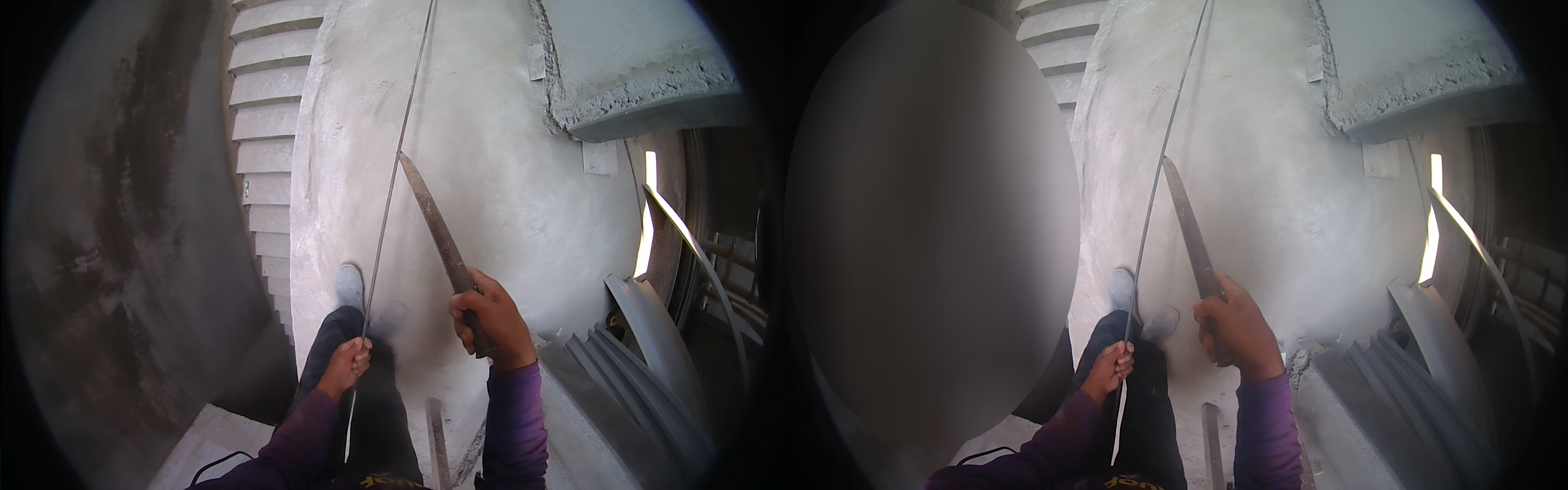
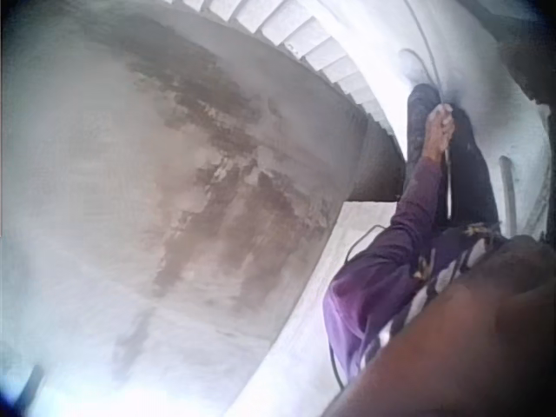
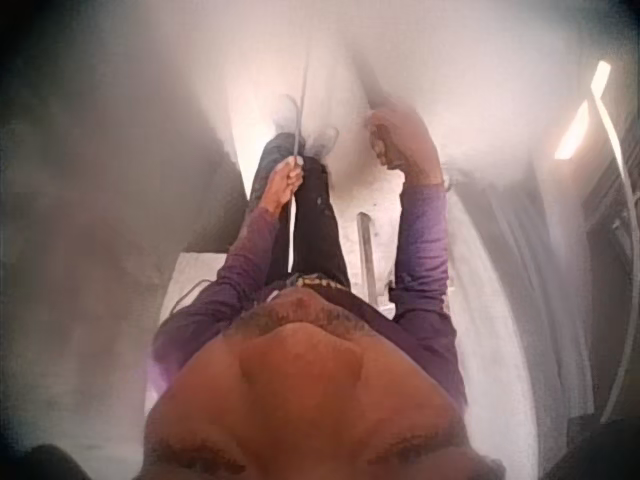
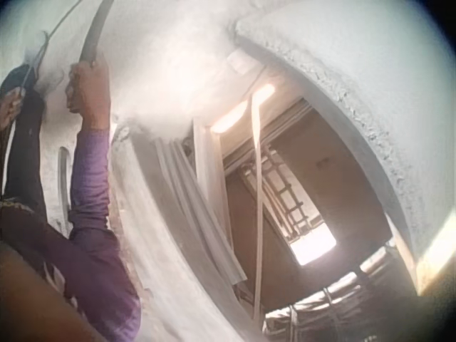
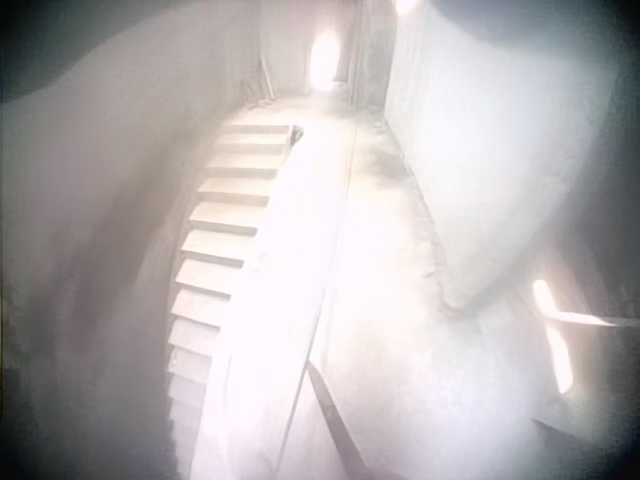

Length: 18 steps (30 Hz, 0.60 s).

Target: The person secures a metal conduit to a concrete wall using a hammer and nails. They position the conduit, hammer nails to fasten it, and walk along the wall to continue the installation.

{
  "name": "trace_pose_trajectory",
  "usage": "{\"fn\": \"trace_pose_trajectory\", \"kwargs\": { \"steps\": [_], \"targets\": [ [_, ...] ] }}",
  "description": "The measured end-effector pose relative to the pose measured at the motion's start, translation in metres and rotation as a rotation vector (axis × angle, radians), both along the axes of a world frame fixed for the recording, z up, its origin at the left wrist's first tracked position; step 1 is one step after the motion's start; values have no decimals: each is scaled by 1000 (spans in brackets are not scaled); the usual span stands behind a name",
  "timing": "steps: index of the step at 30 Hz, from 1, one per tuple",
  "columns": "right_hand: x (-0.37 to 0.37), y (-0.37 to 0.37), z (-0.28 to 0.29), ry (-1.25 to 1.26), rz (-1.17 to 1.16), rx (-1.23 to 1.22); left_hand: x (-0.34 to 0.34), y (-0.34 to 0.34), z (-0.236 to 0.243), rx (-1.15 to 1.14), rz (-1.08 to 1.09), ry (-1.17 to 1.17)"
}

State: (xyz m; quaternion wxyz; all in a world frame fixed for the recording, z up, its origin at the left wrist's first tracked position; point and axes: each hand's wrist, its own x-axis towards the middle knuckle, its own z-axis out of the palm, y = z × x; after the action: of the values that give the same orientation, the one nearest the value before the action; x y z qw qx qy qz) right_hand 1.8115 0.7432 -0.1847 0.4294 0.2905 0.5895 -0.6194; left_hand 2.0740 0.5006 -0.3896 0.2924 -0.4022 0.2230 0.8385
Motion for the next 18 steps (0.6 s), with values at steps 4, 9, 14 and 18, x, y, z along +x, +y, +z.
{"fn": "trace_pose_trajectory", "kwargs": {
  "steps": [4,9,14,18],
  "targets": [
    [-22,3,10,-20,-1,-32,4,3,-16,16,31,-10],
    [-42,-4,10,-33,-45,-82,4,3,-19,39,35,-40],
    [-30,-4,15,-23,-69,-46,2,5,-23,-87,-71,16],
    [7,-8,12,-30,-200,-32,-8,19,-50,-544,-348,176]
  ]
}}
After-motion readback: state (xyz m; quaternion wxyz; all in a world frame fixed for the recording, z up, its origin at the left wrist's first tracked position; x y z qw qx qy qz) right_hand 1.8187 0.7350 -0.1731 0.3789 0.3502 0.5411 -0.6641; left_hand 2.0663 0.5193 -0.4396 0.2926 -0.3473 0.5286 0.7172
